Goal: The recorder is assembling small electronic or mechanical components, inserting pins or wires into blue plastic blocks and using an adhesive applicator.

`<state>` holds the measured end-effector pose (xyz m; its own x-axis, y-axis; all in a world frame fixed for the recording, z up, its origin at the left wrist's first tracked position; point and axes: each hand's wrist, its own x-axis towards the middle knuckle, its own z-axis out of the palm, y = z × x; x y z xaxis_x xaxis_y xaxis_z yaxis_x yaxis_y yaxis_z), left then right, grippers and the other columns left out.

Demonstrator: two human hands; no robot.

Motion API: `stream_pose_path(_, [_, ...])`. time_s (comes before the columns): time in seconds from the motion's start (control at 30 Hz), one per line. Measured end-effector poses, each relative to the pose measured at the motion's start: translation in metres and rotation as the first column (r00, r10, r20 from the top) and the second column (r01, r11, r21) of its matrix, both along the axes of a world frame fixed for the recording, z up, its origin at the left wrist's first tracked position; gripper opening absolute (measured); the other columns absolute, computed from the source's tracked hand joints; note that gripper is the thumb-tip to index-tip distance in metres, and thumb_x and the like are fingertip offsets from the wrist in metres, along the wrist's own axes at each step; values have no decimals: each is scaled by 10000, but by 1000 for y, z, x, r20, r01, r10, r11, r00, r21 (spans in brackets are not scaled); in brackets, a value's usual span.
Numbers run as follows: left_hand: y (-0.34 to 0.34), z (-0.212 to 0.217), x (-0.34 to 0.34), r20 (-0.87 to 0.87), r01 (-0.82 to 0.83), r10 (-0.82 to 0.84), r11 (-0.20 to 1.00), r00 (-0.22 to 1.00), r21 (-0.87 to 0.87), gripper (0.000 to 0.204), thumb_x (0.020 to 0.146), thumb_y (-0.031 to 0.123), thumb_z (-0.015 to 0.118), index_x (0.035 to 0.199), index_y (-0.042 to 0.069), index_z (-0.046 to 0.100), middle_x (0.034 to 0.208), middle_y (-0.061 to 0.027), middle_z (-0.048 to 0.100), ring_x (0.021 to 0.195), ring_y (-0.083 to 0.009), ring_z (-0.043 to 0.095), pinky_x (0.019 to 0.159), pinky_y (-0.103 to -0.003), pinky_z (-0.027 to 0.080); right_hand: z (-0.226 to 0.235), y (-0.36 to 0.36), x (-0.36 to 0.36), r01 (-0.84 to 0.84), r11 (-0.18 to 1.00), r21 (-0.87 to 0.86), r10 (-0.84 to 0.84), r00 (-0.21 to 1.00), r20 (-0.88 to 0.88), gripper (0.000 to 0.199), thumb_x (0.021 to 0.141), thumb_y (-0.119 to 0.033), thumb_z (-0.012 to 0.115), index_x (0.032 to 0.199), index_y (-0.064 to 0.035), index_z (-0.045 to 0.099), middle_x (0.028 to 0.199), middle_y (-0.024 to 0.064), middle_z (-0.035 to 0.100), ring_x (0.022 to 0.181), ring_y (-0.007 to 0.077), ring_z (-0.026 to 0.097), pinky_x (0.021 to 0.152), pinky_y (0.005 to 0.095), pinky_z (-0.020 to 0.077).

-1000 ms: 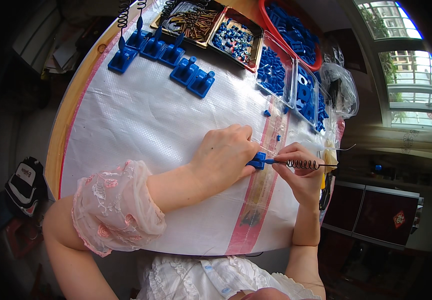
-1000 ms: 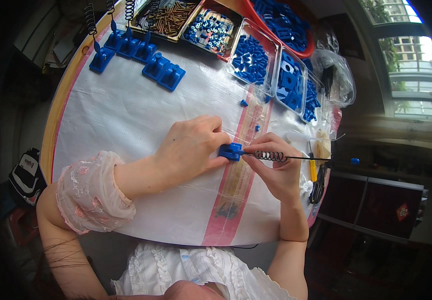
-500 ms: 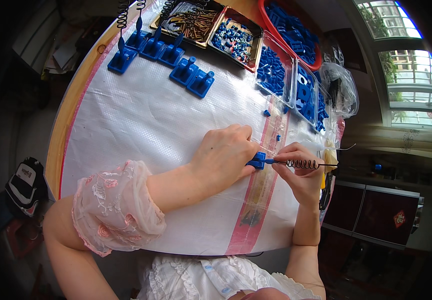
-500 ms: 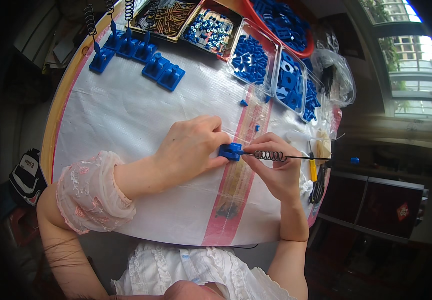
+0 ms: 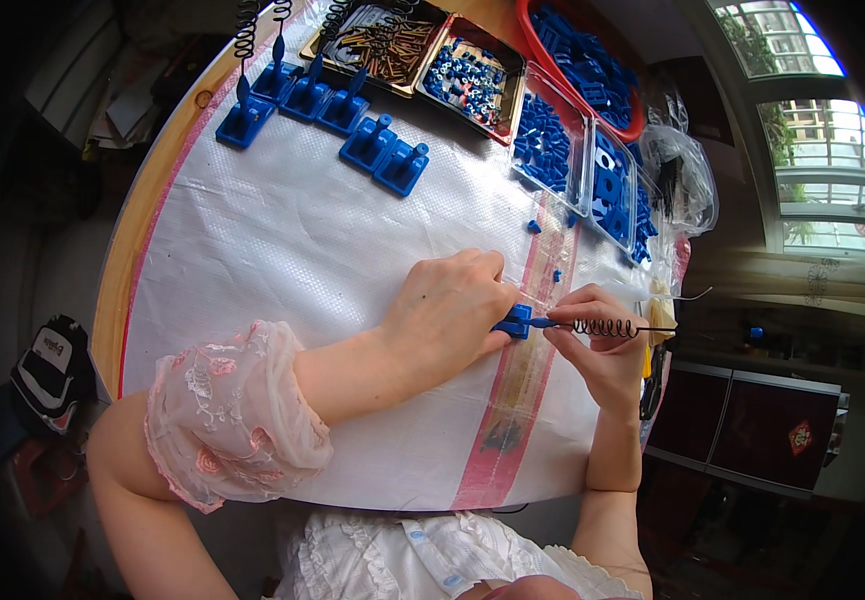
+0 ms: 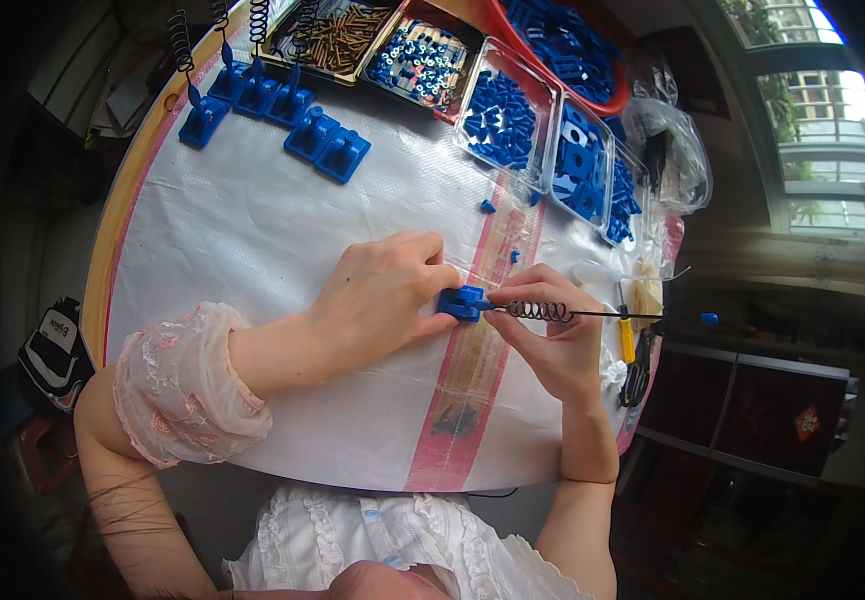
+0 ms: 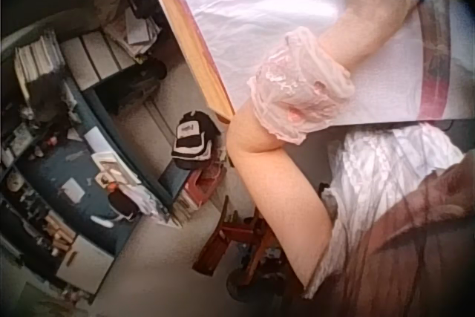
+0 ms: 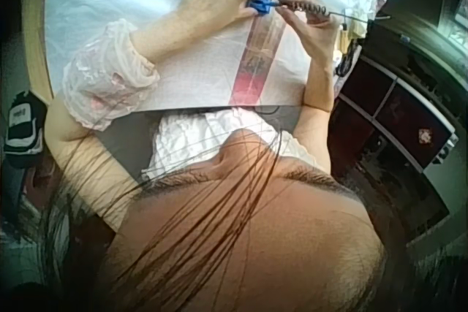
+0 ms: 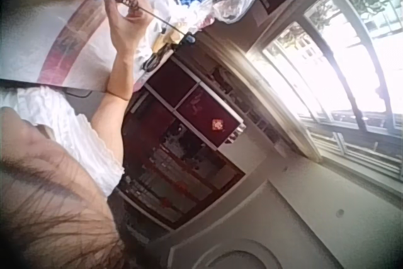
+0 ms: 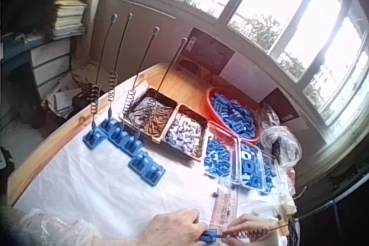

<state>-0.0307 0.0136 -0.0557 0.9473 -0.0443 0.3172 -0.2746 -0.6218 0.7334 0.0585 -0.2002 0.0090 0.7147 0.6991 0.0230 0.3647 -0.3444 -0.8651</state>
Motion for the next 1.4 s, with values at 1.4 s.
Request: stream_pose_path(1.4, [-1, -1, 0, 17, -11, 11, 1000, 1000, 2, 239, 839, 290, 845, 950, 91, 771, 926, -90, 655, 885, -271, 690, 748, -411, 562, 6, 3, 0, -32, 999, -40, 33, 999, 36, 208, 813, 95, 805, 1004, 14, 801, 953, 83, 709, 881, 148, 656, 790, 270, 495])
